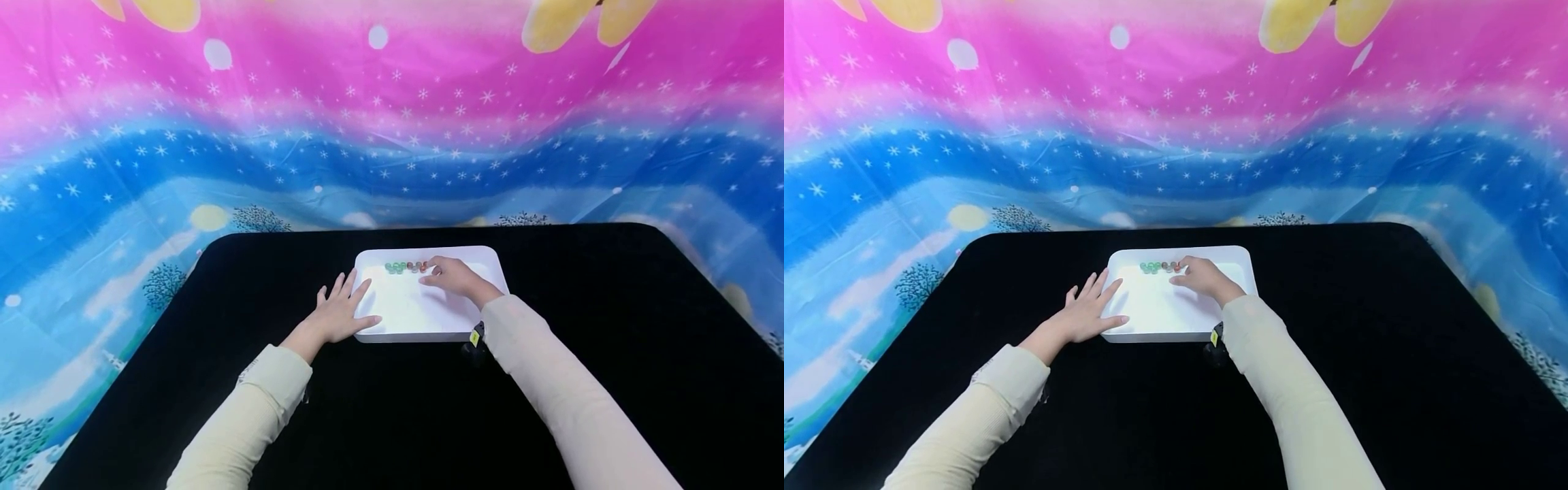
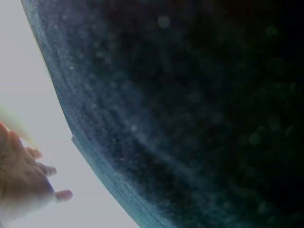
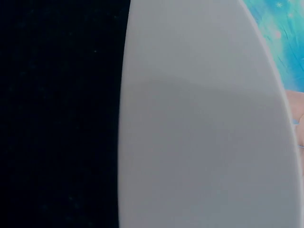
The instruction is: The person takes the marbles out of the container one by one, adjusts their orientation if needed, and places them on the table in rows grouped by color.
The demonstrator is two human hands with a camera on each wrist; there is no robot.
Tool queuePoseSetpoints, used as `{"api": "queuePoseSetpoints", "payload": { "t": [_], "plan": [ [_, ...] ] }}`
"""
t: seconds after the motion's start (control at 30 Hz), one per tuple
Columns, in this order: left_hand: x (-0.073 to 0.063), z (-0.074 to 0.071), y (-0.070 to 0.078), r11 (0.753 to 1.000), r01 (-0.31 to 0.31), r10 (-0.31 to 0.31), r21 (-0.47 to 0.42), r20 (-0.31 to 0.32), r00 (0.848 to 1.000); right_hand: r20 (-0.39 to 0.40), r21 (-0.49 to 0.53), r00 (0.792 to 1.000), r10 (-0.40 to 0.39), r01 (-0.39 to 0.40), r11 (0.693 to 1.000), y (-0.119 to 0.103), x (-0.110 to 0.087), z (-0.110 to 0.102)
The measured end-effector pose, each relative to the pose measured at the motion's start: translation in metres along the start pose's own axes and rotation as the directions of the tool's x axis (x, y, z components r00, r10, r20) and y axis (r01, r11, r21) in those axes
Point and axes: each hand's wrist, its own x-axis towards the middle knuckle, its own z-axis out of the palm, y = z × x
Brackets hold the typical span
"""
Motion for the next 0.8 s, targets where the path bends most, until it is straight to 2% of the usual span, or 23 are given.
{"api": "queuePoseSetpoints", "payload": {
  "t": [0.5, 0.8],
  "plan": [
    [0.001, 0.000, 0.001, 1.000, 0.015, -0.015, -0.005, 0.028, 0.999, -0.034, -0.033, 0.999, -0.005, 0.004, 0.999, 0.001, 0.010, 0.001],
    [0.000, -0.003, 0.002, 1.000, 0.016, -0.016, -0.013, 0.030, 0.999, -0.055, 0.020, 0.998, -0.030, 0.031, 0.999, 0.006, 0.014, -0.001]
  ]
}}
